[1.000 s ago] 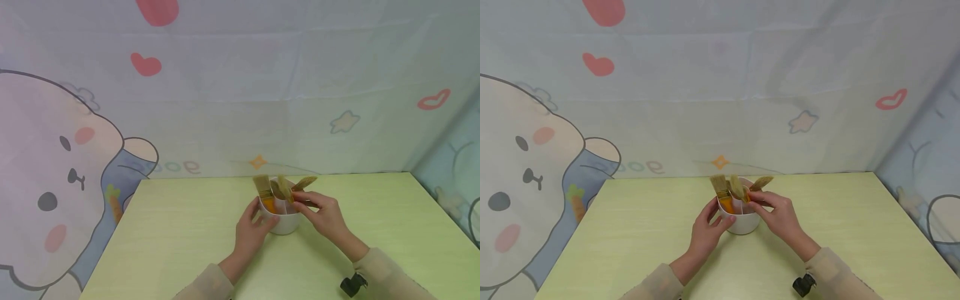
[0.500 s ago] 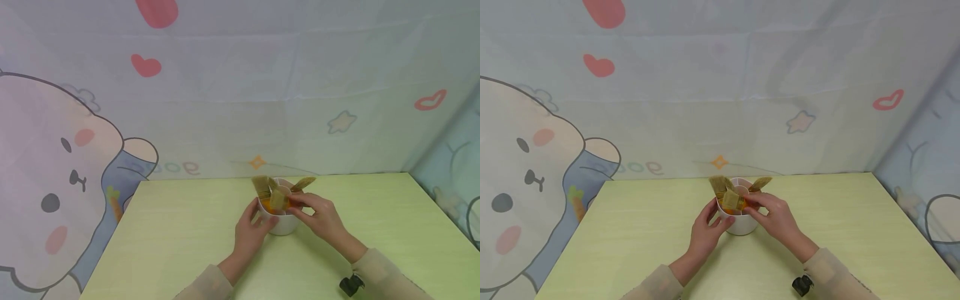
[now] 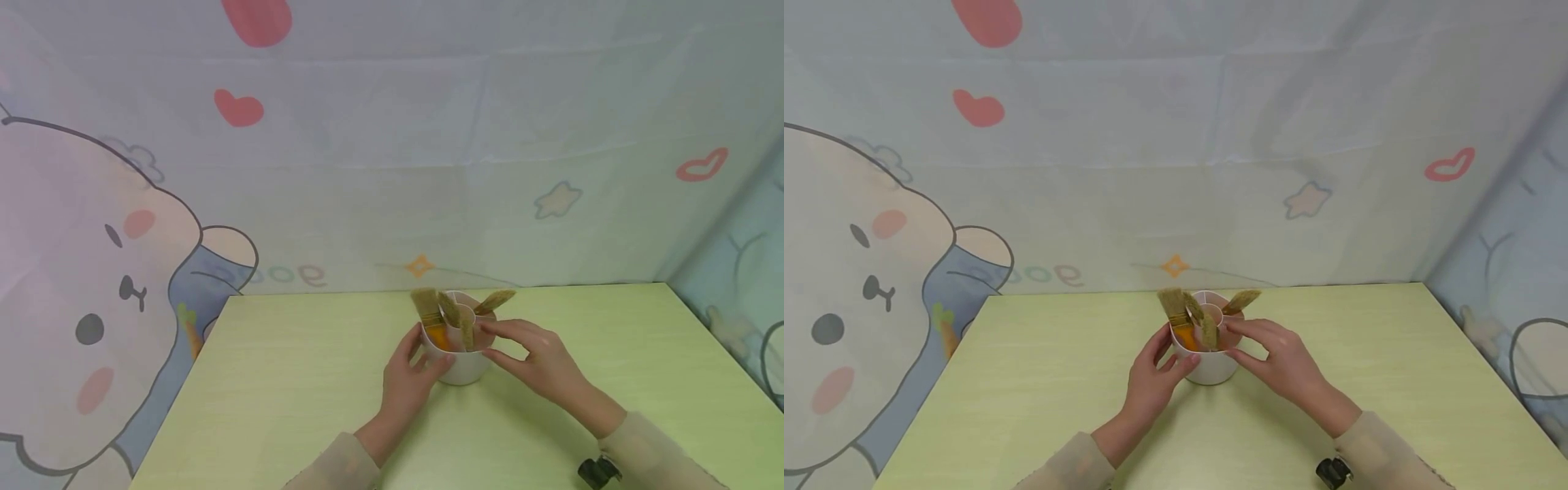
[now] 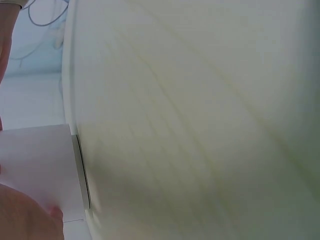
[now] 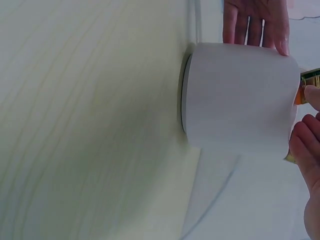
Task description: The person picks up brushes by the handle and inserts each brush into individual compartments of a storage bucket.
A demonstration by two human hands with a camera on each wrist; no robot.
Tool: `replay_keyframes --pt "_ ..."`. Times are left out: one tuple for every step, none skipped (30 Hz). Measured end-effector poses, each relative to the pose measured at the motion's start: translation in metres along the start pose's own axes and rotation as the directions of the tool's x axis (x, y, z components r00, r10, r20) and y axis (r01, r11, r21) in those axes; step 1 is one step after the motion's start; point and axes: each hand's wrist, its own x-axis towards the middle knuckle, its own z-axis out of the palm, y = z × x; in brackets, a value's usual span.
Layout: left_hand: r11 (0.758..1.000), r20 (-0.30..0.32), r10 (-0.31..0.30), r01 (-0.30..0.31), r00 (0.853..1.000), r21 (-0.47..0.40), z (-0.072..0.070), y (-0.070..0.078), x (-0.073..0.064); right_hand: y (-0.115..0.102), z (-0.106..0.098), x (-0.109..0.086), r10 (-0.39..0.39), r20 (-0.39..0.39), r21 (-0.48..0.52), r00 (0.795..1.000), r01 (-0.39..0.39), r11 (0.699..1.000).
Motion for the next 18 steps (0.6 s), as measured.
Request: replay_keyframes --pt "1.000 0.001 -0.003 0.003 1.000 0.001 0.000 0.000 0.000 0.001 -0.002 -0.001 0.004 0.008 -0.009 1.000 -0.004 1.000" --pt "1.000 0.004 0.000 0.000 1.000 0.004 -0.001 0.000 0.000 0.002 -0.005 -0.001 0.006 0.014 -0.018 1.000 -0.005 1.000" --pt "1.000 0.006 -0.002 0.002 1.000 0.007 -0.001 0.000 0.001 0.003 -0.007 -0.001 0.006 0.019 -0.026 1.000 -0.006 1.000" --pt "1.000 0.009 -0.005 0.005 1.000 0.010 -0.001 0.000 0.001 0.004 -0.009 -0.002 0.004 0.025 -0.032 1.000 -0.003 0.999" --pt "1.000 0.011 -0.014 0.014 1.000 0.016 -0.002 0.000 0.001 0.006 -0.011 -0.002 0.007 0.033 -0.037 0.999 -0.005 0.999" --pt "1.000 0.014 -0.015 0.015 1.000 0.028 -0.003 0.000 0.001 0.007 -0.013 -0.002 0.008 0.042 -0.043 0.999 -0.006 0.999" --pt "0.999 0.017 -0.015 0.015 1.000 0.039 -0.003 0.001 0.001 0.009 -0.016 -0.002 0.012 0.051 -0.050 0.999 -0.009 0.999" --pt "0.998 0.020 -0.016 0.015 1.000 0.057 -0.005 0.001 0.001 0.010 -0.018 -0.002 0.015 0.061 -0.056 0.998 -0.011 0.998" --pt "0.997 0.023 -0.022 0.020 1.000 0.074 -0.006 0.001 0.001 0.012 -0.021 -0.003 0.013 0.070 -0.062 0.997 -0.009 0.998" --pt "0.996 0.026 -0.023 0.021 0.999 0.091 -0.007 0.002 0.001 0.013 -0.023 -0.003 0.015 0.079 -0.069 0.997 -0.009 0.998" --pt "0.994 0.029 -0.024 0.020 0.999 0.109 -0.009 0.003 0.001 0.014 -0.026 -0.003 0.015 0.087 -0.078 0.996 -0.008 0.997" --pt "0.992 0.033 -0.024 0.020 0.999 0.125 -0.011 0.003 0.001 0.015 -0.029 -0.003 0.014 0.094 -0.085 0.995 -0.006 0.996" --pt "0.990 0.039 -0.030 0.024 0.999 0.137 -0.012 0.004 0.001 0.016 -0.032 -0.003 0.018 0.102 -0.093 0.995 -0.009 0.996" --pt "0.988 0.042 -0.036 0.029 0.998 0.149 -0.014 0.005 0.001 0.017 -0.035 -0.003 0.023 0.112 -0.101 0.993 -0.011 0.995" --pt "0.987 0.047 -0.040 0.032 0.998 0.160 -0.017 0.006 0.001 0.017 -0.038 -0.004 0.030 0.121 -0.109 0.992 -0.017 0.994" --pt "0.985 0.050 -0.042 0.033 0.998 0.171 -0.019 0.007 0.002 0.018 -0.041 -0.004 0.041 0.132 -0.118 0.990 -0.025 0.993" --pt "0.982 0.053 -0.043 0.032 0.998 0.185 -0.022 0.007 0.002 0.019 -0.044 -0.005 0.051 0.141 -0.127 0.989 -0.033 0.991" --pt "0.979 0.056 -0.043 0.031 0.997 0.201 -0.026 0.007 0.003 0.020 -0.046 -0.005 0.068 0.154 -0.134 0.986 -0.048 0.990"
